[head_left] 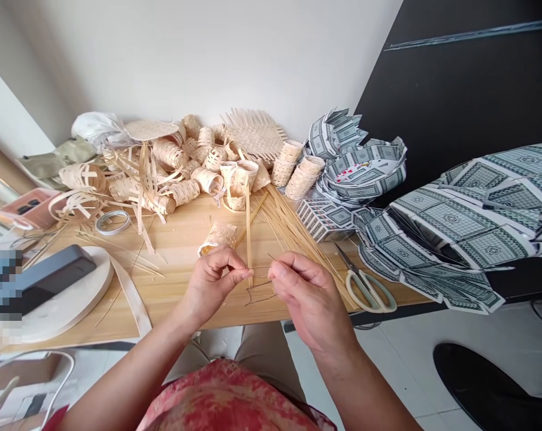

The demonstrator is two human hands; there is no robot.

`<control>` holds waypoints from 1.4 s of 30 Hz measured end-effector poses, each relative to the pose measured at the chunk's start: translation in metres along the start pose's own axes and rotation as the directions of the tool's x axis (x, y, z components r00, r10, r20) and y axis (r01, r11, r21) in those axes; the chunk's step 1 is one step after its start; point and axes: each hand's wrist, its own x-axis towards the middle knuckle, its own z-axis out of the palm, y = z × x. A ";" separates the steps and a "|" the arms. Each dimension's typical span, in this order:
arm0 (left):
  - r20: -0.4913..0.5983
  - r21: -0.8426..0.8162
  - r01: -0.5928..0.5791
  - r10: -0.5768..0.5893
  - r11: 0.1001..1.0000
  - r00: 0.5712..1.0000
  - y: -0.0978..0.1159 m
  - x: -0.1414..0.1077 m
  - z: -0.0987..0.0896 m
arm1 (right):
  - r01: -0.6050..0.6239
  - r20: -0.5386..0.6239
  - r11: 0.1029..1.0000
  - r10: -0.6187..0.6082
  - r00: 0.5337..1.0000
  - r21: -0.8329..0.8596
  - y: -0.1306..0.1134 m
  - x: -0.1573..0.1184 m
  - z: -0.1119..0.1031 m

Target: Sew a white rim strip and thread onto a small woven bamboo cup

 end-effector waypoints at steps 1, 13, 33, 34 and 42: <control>0.010 -0.047 0.037 -0.037 0.998 0.999 0.000 0.000 0.000 | 0.000 0.001 1.000 0.000 1.000 0.003 0.000 0.000 0.000; 0.038 -0.433 0.192 -0.195 0.881 0.980 -0.005 -0.004 -0.002 | -0.068 -0.005 0.995 0.069 0.998 0.076 0.008 0.003 0.001; -0.071 -0.348 0.196 -0.234 0.917 0.970 -0.013 -0.012 -0.011 | -0.280 0.152 0.886 0.240 0.959 0.369 0.026 -0.004 0.010; -0.051 -0.233 0.162 -0.179 0.959 0.983 -0.014 -0.012 -0.013 | -0.281 0.151 0.883 0.241 0.959 0.376 0.025 -0.003 0.009; 0.001 0.232 -0.164 0.168 0.959 0.986 -0.020 -0.016 -0.017 | -0.260 0.145 0.892 0.221 0.964 0.368 0.025 -0.002 0.005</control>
